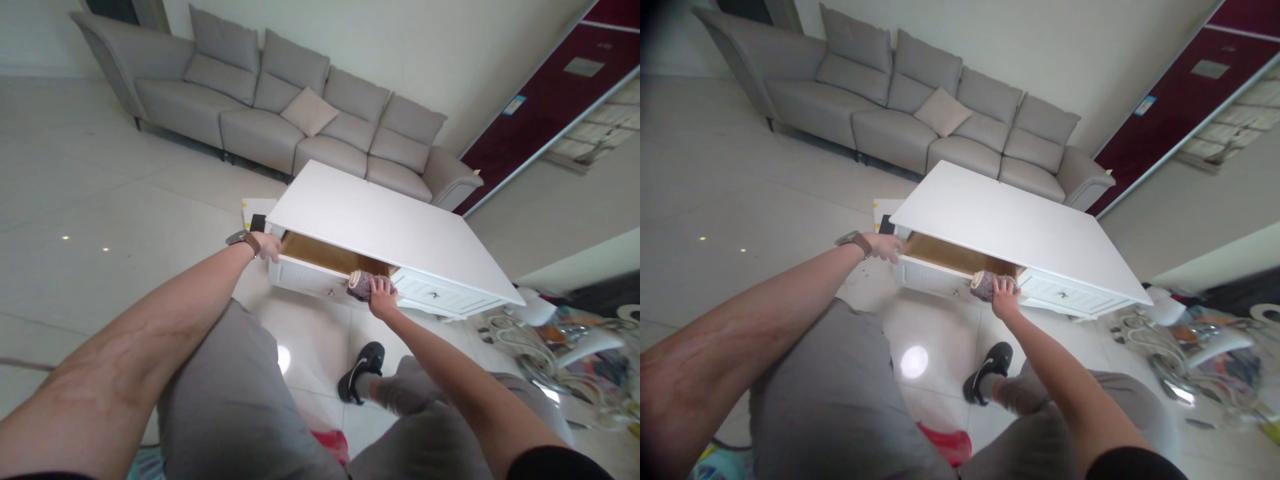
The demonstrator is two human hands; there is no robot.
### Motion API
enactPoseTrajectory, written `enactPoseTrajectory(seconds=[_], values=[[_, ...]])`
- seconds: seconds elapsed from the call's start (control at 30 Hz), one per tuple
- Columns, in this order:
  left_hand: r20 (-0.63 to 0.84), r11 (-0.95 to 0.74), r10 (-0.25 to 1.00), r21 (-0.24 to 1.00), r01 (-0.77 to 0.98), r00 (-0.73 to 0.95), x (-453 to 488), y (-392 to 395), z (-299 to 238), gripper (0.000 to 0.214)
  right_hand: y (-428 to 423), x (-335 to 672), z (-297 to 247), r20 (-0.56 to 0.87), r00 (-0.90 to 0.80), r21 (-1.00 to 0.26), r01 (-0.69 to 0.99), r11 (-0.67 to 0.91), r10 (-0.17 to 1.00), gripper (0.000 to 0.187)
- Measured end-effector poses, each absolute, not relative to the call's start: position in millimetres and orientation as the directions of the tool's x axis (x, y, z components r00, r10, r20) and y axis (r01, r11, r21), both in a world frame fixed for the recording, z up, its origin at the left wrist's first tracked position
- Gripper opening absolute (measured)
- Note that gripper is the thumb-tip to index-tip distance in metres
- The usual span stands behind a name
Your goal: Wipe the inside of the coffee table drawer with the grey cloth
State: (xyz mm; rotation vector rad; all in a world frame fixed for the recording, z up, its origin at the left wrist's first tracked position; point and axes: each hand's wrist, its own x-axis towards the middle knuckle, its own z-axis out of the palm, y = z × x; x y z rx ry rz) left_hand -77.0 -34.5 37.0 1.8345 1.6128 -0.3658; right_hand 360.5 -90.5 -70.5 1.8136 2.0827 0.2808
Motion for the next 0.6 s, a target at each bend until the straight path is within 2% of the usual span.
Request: enactPoseTrajectory(seconds=[0.13,0.3,0.47,0.6], values=[[-0.617,0.031,0.772,0.274,0.961,0.151,-66.3,-30.8,37.8,0.090,-88.7,360.2,-59.6,-0.196,-0.169,0.371,0.899,0.233,0.966,0.073],[-0.571,0.071,0.815,0.272,0.960,0.101,-67.5,-22.2,29.4,0.081,-73.4,360.1,-31.8,-0.384,-0.240,0.338,0.862,0.377,0.892,0.082],[-0.532,0.085,0.838,0.342,0.936,0.119,-77.7,-16.2,15.1,0.079,-57.6,347.8,-14.0,-0.567,-0.156,0.312,0.868,0.387,0.809,0.098],[-0.503,0.080,0.855,0.373,0.924,0.129,-83.7,-16.4,13.4,0.070,-53.0,339.3,-10.2,-0.591,-0.119,0.319,0.874,0.366,0.798,0.102]])
